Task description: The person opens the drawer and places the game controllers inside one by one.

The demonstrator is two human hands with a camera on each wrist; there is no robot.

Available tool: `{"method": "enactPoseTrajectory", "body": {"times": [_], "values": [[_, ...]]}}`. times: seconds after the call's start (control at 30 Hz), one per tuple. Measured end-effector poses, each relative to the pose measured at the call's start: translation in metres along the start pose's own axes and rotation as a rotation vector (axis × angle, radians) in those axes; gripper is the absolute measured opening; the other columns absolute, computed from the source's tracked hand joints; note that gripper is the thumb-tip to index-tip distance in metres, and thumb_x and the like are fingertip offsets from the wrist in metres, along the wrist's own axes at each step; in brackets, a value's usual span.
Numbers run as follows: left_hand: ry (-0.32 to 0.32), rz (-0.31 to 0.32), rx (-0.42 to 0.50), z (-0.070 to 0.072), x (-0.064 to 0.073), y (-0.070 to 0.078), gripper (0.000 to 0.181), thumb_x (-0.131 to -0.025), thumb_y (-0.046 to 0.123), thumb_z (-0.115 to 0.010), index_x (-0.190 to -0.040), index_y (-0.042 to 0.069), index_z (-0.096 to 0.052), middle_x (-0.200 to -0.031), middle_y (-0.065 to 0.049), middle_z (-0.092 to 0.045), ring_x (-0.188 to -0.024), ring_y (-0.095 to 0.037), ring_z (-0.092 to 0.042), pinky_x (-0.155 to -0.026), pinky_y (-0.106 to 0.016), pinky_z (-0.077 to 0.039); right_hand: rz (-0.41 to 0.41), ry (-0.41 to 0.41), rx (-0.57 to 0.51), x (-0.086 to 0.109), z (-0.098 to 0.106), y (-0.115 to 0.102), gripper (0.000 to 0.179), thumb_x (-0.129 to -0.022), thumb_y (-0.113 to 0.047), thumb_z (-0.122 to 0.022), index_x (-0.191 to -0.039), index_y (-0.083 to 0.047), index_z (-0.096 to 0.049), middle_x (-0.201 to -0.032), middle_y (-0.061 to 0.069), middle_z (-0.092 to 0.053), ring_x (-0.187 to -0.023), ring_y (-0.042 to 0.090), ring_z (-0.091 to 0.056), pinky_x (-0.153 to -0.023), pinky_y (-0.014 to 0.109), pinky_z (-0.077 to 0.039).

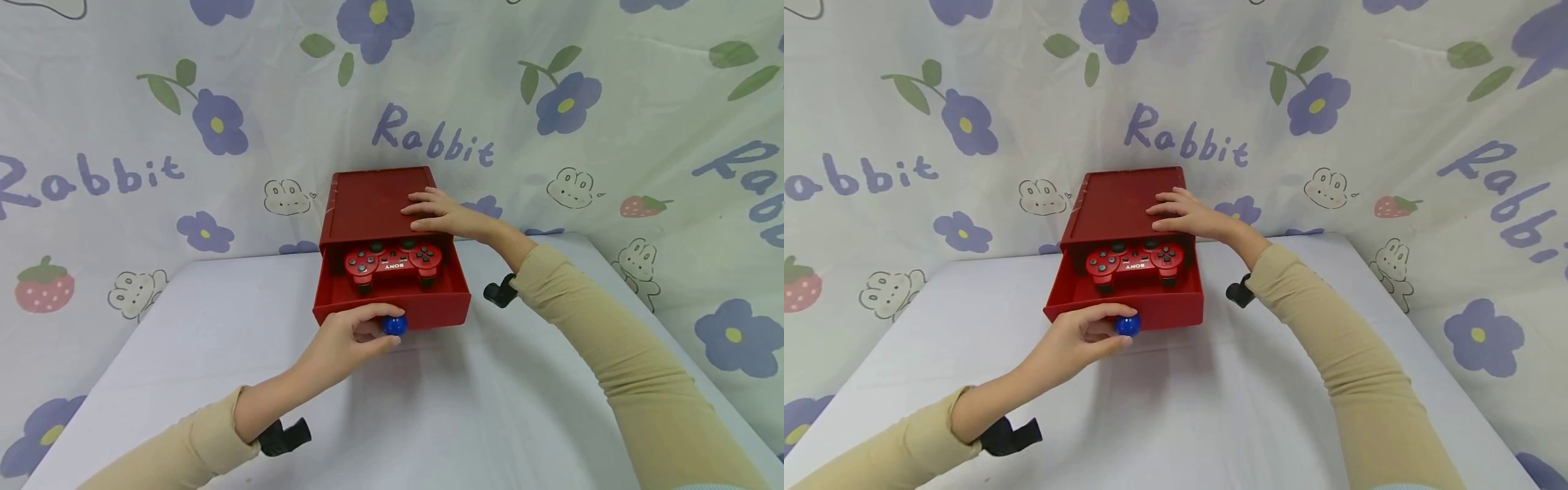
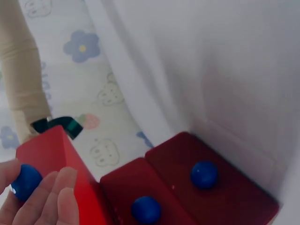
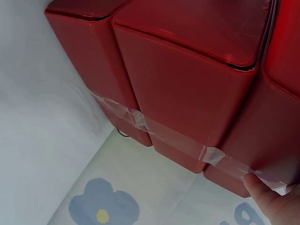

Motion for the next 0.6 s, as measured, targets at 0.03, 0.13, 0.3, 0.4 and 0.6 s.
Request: {"method": "enactPoseTrajectory", "body": {"times": [0.03, 0.13, 0.3, 0.4, 0.6], "values": [[-0.006, -0.003, -0.001, 0.001, -0.001, 0.0, 0.031, -0.072, 0.025, -0.063, -0.102, 0.023, -0.056, -0.085, 0.004, -0.061, -0.068, -0.004, -0.058, -0.063, -0.02, -0.047, 0.001, -0.001, 0.001, 0.0, 0.0, 0.0, 0.047, -0.08, -0.037, -0.049, -0.125, -0.026, -0.038, -0.137, -0.006, -0.015, -0.125, 0.012, 0.007, -0.099, 0.045, -0.007], [-0.018, -0.008, -0.004, 0.004, -0.005, 0.0, 0.031, -0.072, 0.026, -0.063, -0.103, 0.021, -0.056, -0.088, 0.002, -0.06, -0.07, -0.005, -0.058, -0.063, -0.019, -0.047, 0.002, -0.004, -0.001, 0.0, 0.0, -0.001, 0.048, -0.08, -0.037, -0.049, -0.125, -0.025, -0.038, -0.137, -0.006, -0.014, -0.125, 0.012, 0.008, -0.099, 0.045, -0.007], [-0.036, 0.012, 0.0, 0.008, -0.009, 0.001, 0.031, -0.072, 0.026, -0.063, -0.103, 0.021, -0.057, -0.09, 0.0, -0.06, -0.073, -0.006, -0.058, -0.064, -0.02, -0.047, -0.005, -0.005, -0.007, 0.0, 0.001, -0.001, 0.048, -0.08, -0.036, -0.05, -0.125, -0.025, -0.038, -0.137, -0.006, -0.014, -0.125, 0.013, 0.009, -0.099, 0.046, -0.005], [-0.048, 0.023, 0.006, 0.009, -0.01, 0.003, 0.032, -0.072, 0.026, -0.063, -0.103, 0.02, -0.057, -0.092, -0.001, -0.06, -0.074, -0.007, -0.058, -0.064, -0.02, -0.047, -0.005, -0.008, -0.007, 0.0, 0.001, -0.001, 0.048, -0.08, -0.037, -0.05, -0.125, -0.025, -0.038, -0.137, -0.006, -0.013, -0.125, 0.012, 0.009, -0.099, 0.046, -0.005], [-0.06, 0.031, 0.005, 0.012, -0.012, 0.006, 0.032, -0.072, 0.025, -0.063, -0.103, 0.02, -0.057, -0.091, -0.001, -0.06, -0.073, -0.008, -0.058, -0.063, -0.021, -0.048, -0.006, -0.008, -0.014, 0.0, 0.0, -0.002, 0.047, -0.08, -0.037, -0.049, -0.125, -0.025, -0.038, -0.137, -0.007, -0.014, -0.125, 0.011, 0.009, -0.099, 0.045, -0.005]]}}
Point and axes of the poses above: each hand's wrist, its own x-axis away from the middle knuckle, its own z-axis out of the back of the hand, y = z × x, the point moved 1 cm from there along -x, towards the middle knuckle
